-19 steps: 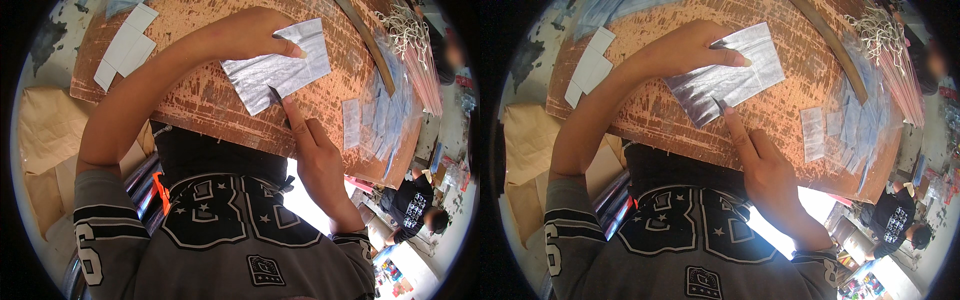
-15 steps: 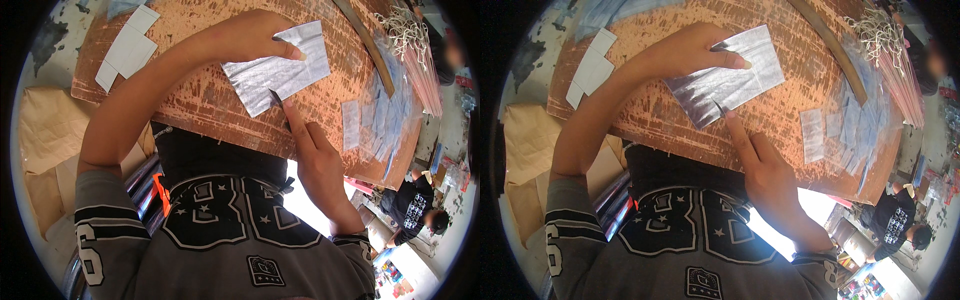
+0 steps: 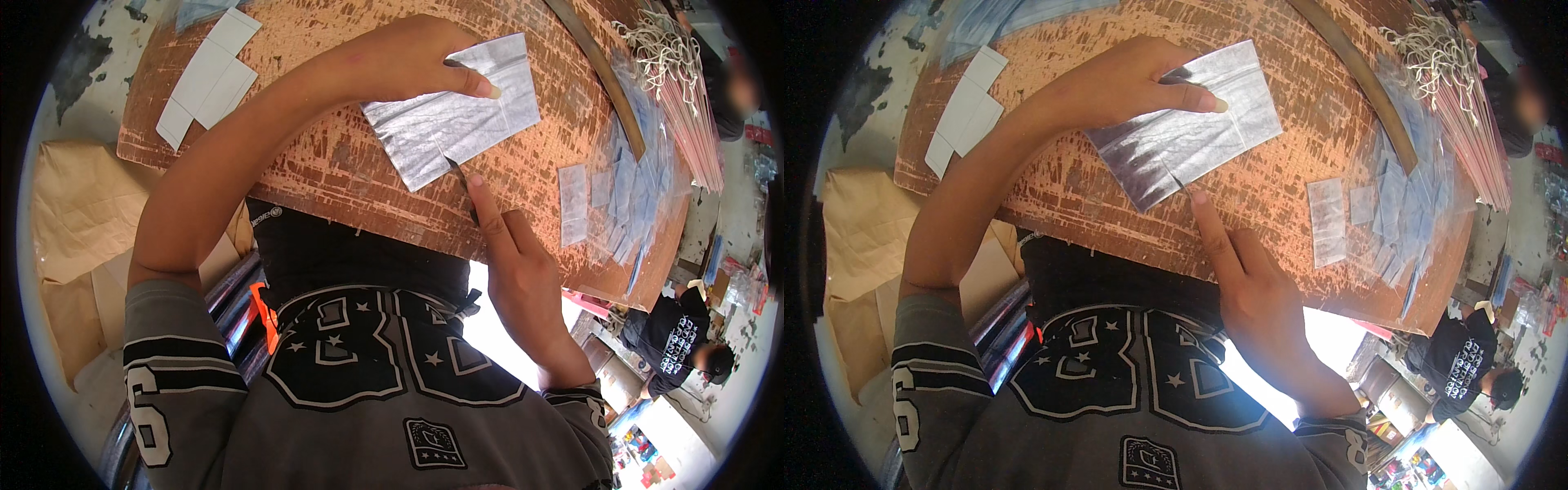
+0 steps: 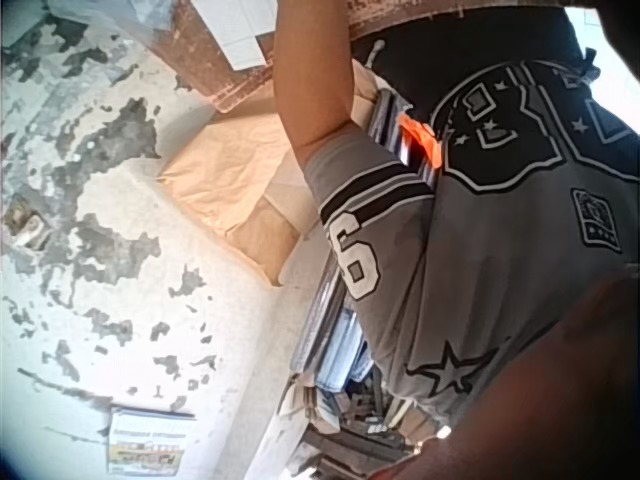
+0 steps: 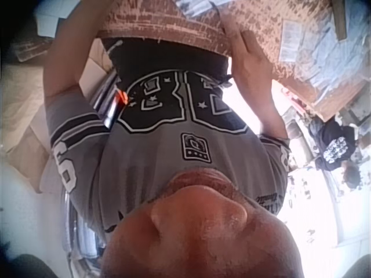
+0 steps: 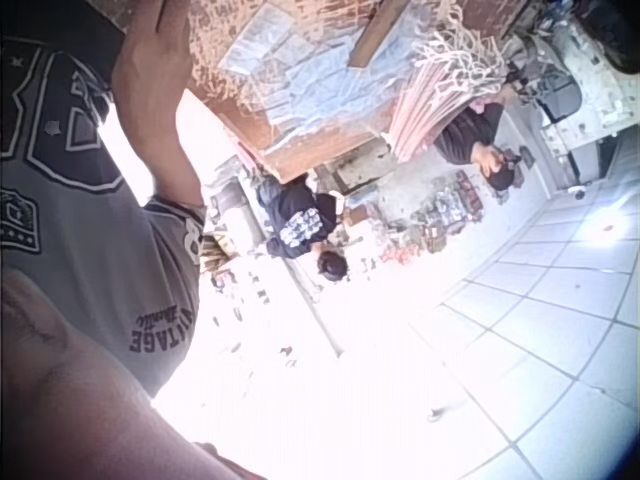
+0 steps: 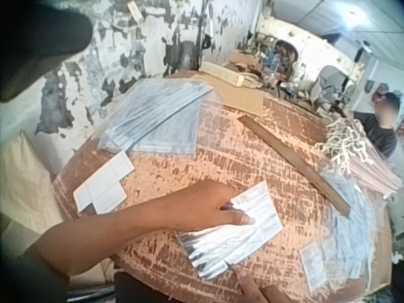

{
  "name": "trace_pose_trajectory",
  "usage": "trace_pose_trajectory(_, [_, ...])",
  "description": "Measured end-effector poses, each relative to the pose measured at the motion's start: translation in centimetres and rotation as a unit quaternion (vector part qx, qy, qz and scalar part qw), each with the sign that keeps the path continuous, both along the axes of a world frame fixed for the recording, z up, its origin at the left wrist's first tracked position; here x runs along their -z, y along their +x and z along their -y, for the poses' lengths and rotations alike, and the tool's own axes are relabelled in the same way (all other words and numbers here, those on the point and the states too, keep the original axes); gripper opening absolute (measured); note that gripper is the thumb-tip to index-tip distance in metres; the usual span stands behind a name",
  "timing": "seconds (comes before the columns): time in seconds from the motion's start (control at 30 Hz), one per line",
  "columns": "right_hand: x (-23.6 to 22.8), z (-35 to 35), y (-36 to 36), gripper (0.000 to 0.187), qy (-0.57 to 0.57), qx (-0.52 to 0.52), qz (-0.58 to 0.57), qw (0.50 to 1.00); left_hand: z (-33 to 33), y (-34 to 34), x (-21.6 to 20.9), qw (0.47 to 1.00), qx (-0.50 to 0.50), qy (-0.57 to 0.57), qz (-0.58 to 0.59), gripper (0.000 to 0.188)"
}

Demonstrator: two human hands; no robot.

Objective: The person cuts small rectangular pieces from a larger translucent plastic sheet using a red utility knife and a wooden ruler. They measure and trim the plastic into uniform sizes, then fold and stack the cut pieces on the workbench.

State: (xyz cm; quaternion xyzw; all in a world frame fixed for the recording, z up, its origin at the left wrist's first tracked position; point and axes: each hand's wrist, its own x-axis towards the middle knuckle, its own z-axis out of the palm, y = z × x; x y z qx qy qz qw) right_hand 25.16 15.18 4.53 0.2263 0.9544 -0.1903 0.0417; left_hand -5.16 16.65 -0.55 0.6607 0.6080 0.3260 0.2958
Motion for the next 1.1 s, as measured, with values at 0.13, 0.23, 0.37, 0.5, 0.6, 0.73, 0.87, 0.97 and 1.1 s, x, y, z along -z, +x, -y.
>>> trace_pose_trajectory(0.13, [0.0,0.1,0.2,0.092,-0.005,0.004,0.001,1.000,0.3,0.2,-0.4,1.000,-0.007,-0.009,0.000,0.053])
trace_pose_trajectory(0.23, [0.0,0.2,0.4,0.090,-0.006,0.006,0.000,1.000,0.2,0.3,-0.3,1.000,-0.007,-0.018,0.013,0.053])
trace_pose_trajectory(0.37, [-0.2,0.2,0.6,0.088,-0.003,0.009,-0.001,1.000,0.2,0.2,-0.2,1.000,-0.001,-0.016,0.019,0.053])
trace_pose_trajectory(0.5, [0.0,0.5,0.7,0.081,-0.009,0.030,-0.055,0.998,0.1,0.1,0.1,1.000,-0.005,-0.002,0.004,0.052])
trace_pose_trajectory(0.6, [-0.3,0.5,0.6,0.080,-0.008,0.031,-0.052,0.998,0.2,0.2,-0.1,1.000,-0.004,-0.004,0.020,0.052])
trace_pose_trajectory(0.73, [-0.1,0.6,0.6,0.080,-0.001,0.031,-0.049,0.998,0.3,0.3,0.1,1.000,-0.012,0.000,0.023,0.052])
trace_pose_trajectory(0.87, [-0.6,0.3,0.8,0.083,-0.002,0.011,-0.014,1.000,0.3,0.2,-0.2,1.000,-0.006,0.009,0.012,0.052])
trace_pose_trajectory(0.97, [-0.5,0.1,1.2,0.086,-0.001,0.002,0.007,1.000,0.3,0.3,-0.2,1.000,-0.008,0.000,0.019,0.051])
trace_pose_trajectory(1.1, [0.0,0.3,1.1,0.078,0.009,0.026,-0.049,0.998,0.1,0.2,-0.3,0.999,-0.011,-0.015,0.032,0.050])
